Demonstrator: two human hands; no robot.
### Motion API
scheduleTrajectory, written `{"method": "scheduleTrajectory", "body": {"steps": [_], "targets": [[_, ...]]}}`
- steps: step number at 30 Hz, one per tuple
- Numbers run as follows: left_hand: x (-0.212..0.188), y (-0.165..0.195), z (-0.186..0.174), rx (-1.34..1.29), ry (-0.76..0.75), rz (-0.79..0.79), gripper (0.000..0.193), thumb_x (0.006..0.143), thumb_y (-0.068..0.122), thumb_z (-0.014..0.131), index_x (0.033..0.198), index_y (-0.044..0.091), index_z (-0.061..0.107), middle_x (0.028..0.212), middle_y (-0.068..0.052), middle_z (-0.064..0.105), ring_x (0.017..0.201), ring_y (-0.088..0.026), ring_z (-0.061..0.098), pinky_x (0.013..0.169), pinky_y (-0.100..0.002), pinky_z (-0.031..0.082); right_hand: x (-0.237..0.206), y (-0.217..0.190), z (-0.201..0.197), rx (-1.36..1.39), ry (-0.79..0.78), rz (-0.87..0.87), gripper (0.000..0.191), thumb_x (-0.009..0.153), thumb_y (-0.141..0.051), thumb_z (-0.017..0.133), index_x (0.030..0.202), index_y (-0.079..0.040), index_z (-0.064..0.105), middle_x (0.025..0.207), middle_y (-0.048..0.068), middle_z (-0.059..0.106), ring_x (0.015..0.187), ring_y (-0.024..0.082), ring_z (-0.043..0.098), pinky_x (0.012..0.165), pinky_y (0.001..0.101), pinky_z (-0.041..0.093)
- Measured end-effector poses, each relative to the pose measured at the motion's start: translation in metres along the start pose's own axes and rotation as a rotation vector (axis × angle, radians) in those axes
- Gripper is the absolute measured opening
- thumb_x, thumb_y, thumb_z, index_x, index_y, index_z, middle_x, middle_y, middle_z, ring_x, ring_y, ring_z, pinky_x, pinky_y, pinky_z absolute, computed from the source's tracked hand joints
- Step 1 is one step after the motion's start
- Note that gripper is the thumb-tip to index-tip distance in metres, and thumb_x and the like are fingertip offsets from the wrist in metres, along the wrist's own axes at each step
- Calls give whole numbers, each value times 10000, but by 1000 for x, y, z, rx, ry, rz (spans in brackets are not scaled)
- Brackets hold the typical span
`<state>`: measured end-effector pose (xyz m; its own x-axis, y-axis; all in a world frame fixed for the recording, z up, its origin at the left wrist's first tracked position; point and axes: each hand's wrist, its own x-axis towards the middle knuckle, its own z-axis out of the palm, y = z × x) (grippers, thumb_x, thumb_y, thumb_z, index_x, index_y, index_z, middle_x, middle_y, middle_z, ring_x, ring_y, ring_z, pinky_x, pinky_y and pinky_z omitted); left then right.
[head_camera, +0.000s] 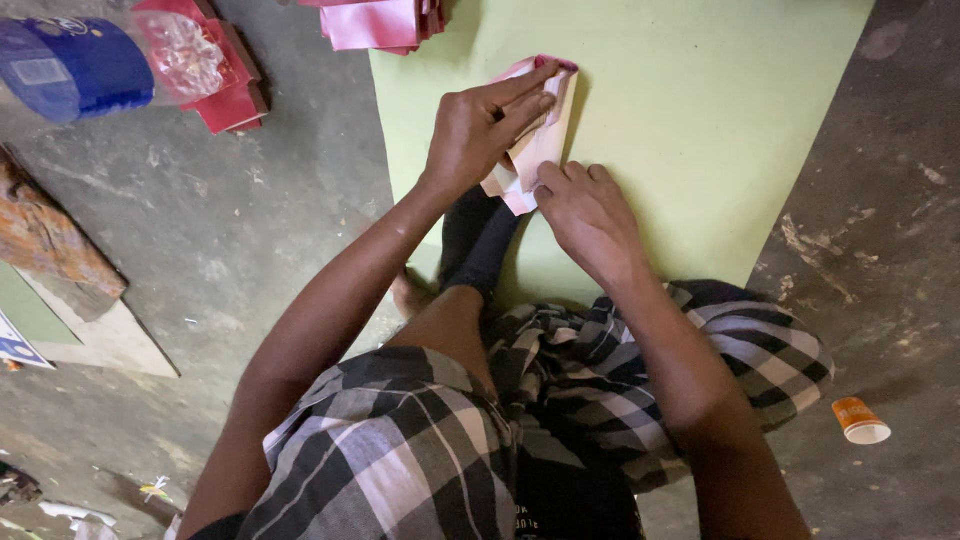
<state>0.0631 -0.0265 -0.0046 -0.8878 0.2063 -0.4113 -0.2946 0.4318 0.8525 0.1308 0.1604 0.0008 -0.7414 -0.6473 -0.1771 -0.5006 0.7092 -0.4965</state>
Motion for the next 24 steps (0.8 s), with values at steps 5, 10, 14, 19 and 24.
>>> {"method": "scheduleTrajectory", "body": {"steps": [5, 10, 14, 19, 24], "targets": [[5, -3, 3, 109, 86, 269, 366, 1046, 195, 720, 1402, 126, 669, 1207, -109, 771, 858, -57, 757, 737, -281, 627, 0, 0, 0, 37, 12, 8, 155, 871, -87, 579, 943, -66, 715, 992, 81, 609, 961, 259, 607, 816, 413, 468], [4, -4, 3, 22, 47, 269, 362, 1052, 245, 756, 1393, 158, 671, 1169, -85, 816, 907, -88, 797, 766, -283, 636, -1, 0, 1, 14, -1, 6, 148, 879, -87, 574, 922, -67, 714, 989, 81, 608, 966, 253, 610, 830, 408, 471], [2, 2, 1, 126, 40, 67, 392, 976, 308, 774, 1349, 212, 703, 991, -60, 832, 523, -92, 679, 563, -277, 576, 0, -1, 1, 1, 3, 8, 155, 894, -87, 569, 936, -63, 717, 988, 81, 608, 958, 253, 608, 822, 407, 465], [1, 10, 0, 51, 32, 116, 378, 989, 288, 759, 1353, 203, 697, 1033, -50, 832, 506, -79, 675, 504, -268, 570, 0, -2, -2, 27, 20, 6, 158, 885, -91, 568, 934, -68, 717, 992, 79, 609, 971, 255, 610, 835, 411, 466], [2, 7, 0, 83, 5, -5, 388, 968, 270, 751, 1344, 199, 686, 1012, -50, 828, 527, -102, 700, 502, -286, 578, -3, 0, 2, 24, -14, 18, 151, 895, -95, 569, 925, -71, 715, 1003, 73, 610, 985, 251, 611, 848, 412, 470]]}}
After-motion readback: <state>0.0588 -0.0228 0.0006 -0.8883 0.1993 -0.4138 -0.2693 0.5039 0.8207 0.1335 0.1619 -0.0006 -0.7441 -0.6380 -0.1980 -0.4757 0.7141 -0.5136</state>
